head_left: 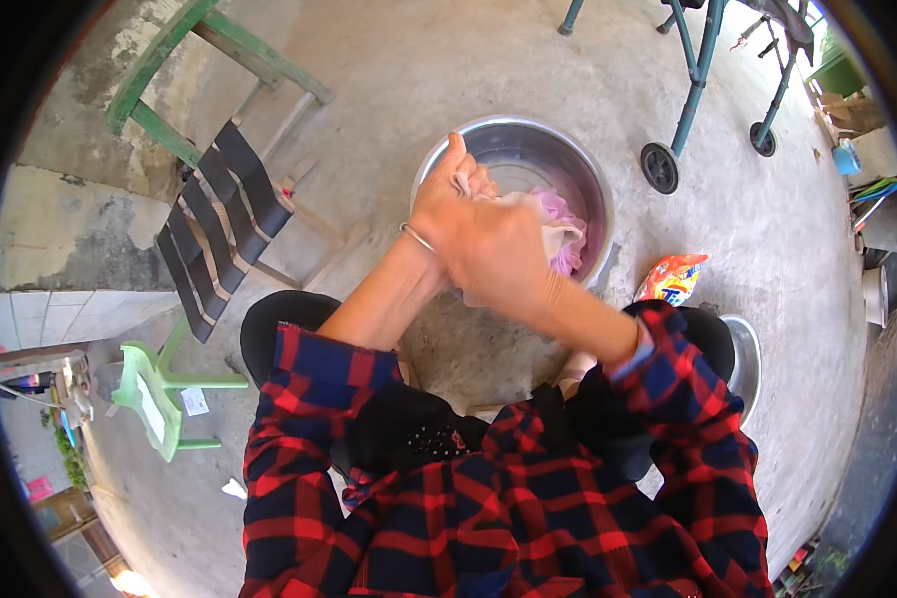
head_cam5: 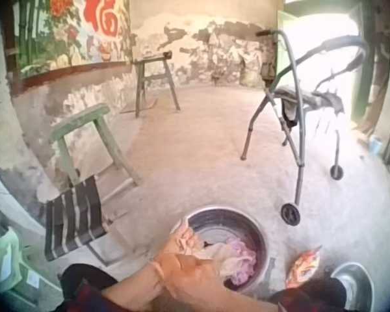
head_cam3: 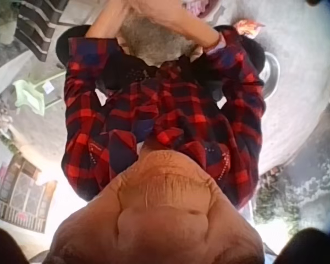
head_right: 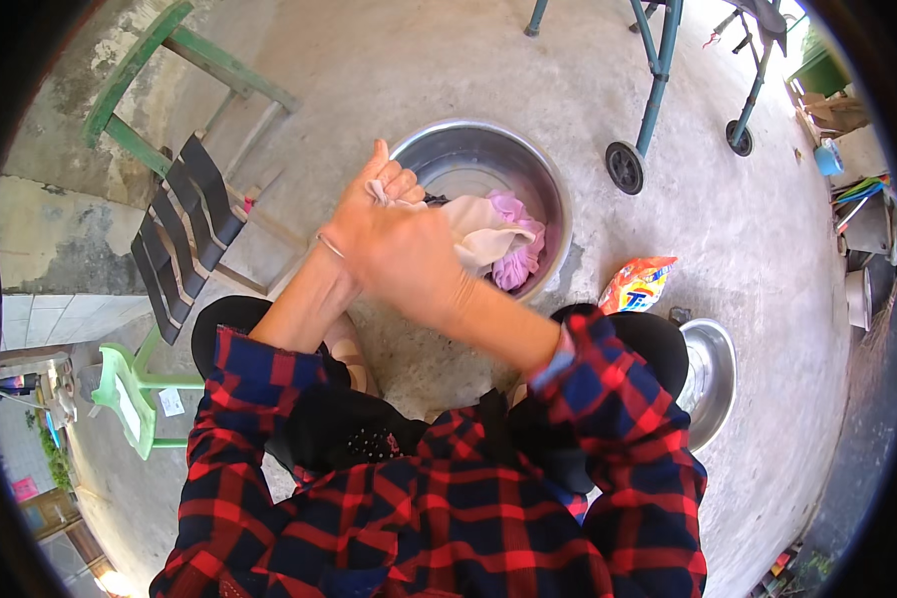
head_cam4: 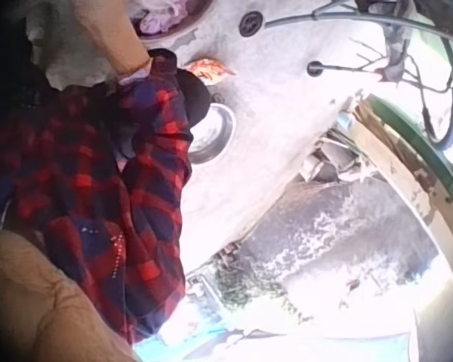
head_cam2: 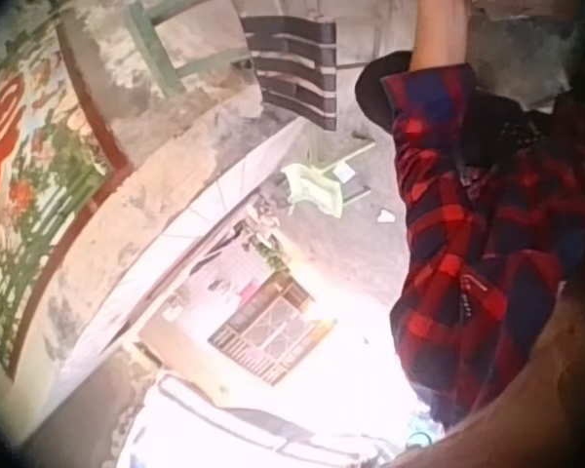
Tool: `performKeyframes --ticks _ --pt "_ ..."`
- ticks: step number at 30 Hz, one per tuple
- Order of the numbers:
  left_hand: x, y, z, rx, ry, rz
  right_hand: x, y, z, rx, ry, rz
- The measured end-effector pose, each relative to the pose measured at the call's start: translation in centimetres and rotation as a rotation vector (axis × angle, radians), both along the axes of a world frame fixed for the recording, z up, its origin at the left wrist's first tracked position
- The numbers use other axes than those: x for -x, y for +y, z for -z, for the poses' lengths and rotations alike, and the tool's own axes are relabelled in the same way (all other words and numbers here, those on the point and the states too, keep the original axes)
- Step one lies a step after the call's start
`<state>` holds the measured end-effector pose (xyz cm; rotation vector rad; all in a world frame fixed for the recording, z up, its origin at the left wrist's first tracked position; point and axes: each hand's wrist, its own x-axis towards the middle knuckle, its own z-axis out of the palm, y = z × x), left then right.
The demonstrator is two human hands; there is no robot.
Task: The person is washing clothes by hand in a metal basin. They repeatedly scrub, wring, and rinse various garments, including a white cloth and a pink garment, using water from the basin.
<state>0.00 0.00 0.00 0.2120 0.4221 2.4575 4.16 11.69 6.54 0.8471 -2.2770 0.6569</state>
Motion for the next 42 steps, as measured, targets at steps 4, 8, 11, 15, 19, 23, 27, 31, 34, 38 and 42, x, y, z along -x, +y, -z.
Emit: performKeyframes --ticks 4,8,11,15,19,23,27,31,34,38,42 --pt "-1.4 4.2 -7.1 0.365 -0.395 -0.274 4.6 2.0 -1.3 -0.025 -0.098 0.244" --pt "0.8 0.9 -1.5 0.132 -0.085 -0.112 -0.3 -0.3 -1.5 0.057 0.032 -0.093" --pt "-1.6 2.8 -6.4 0.323 -0.228 -0.228 3.9 1.2 -0.8 -0.017 0.009 0.128" --pt "-1.1 2.6 -6.0 0.183 -0.266 -0.166 1.9 0.1 0.1 -0.144 0.040 0.075" --pt "0.2 1.0 -0.6 0.040 -0.056 0.008 2.4 0.8 0.0 -0.121 0.136 0.042" --pt "-0.6 3.7 -5.9 0.155 -0.330 -0.124 2.4 1.6 -0.6 -0.079 -0.073 0.068" --pt "-0.3 0.6 0.5 -0.062 -0.004 0.030 0.6 -0.2 -0.6 -0.195 -0.053 0.135" --pt "-2.7 3.5 -8.9 0.296 -0.361 -0.215 5.9 3.6 -0.9 0.113 -0.273 0.267" --pt "-1.5 1.8 -9.2 0.268 -0.290 -0.259 6.3 5.3 -1.3 0.562 -0.747 0.029" --pt "-1.2 -0.7 -8.6 0.263 -0.349 -0.342 4.6 5.2 -4.2 0.715 -1.168 -0.337" --pt "0.8 -3.2 -3.2 -0.157 -0.157 -0.063 4.5 5.3 -3.4 0.537 -1.026 -0.509"
